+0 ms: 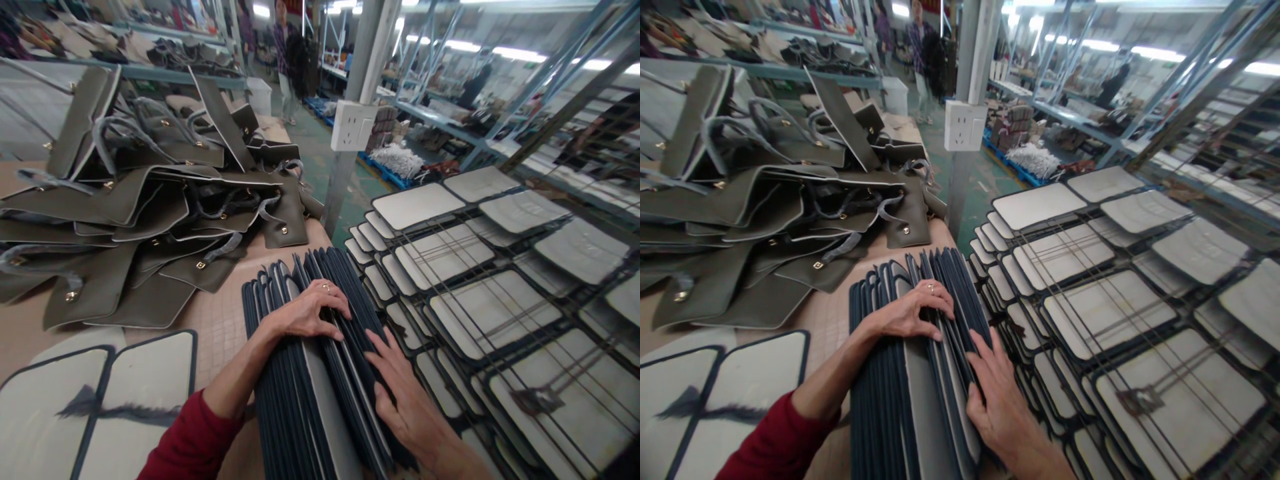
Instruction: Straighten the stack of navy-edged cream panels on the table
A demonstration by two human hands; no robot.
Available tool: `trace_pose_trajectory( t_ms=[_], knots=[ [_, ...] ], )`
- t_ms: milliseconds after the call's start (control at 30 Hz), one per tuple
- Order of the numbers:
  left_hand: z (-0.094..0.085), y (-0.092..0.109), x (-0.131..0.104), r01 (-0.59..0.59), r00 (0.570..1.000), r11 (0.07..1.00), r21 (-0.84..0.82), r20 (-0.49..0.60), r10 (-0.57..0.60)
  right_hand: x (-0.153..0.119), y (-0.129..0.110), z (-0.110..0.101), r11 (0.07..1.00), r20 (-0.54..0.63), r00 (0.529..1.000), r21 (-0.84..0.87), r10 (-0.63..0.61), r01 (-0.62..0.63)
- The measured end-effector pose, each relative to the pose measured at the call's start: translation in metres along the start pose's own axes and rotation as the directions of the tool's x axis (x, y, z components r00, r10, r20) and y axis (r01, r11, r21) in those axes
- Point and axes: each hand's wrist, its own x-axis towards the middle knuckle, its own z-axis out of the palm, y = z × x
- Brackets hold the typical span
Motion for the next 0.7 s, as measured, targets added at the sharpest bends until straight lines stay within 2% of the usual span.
trace_pose_trajectory(
  t_ms=[200,400,500,600,700],
  knots=[
    [-0.0024,-0.0010,-0.0008,-0.001,0.999,0.999,-0.034,0.039,0.003,-0.0016,-0.0011,0.0033,1.000,-0.033,0.999,-0.004,-0.003,0.003],
    [-0.0070,-0.0014,-0.0029,0.001,0.995,0.997,-0.074,0.100,0.007,0.0010,-0.0028,-0.0001,0.991,-0.033,0.992,0.061,0.122,-0.120],
    [-0.0078,-0.0021,-0.0042,0.009,0.993,0.996,-0.086,0.118,0.002,0.0000,-0.0017,0.0018,0.992,-0.034,0.994,0.082,0.102,-0.099],
    [-0.0081,-0.0021,-0.0050,0.017,0.993,0.995,-0.101,0.121,-0.005,-0.0019,-0.0011,0.0020,0.990,0.025,0.997,0.122,0.074,-0.077],
    [-0.0087,-0.0016,-0.0051,0.023,0.993,0.994,-0.105,0.121,-0.010,-0.0018,-0.0032,-0.0022,0.982,0.122,0.989,0.154,0.088,-0.107]
  ],
)
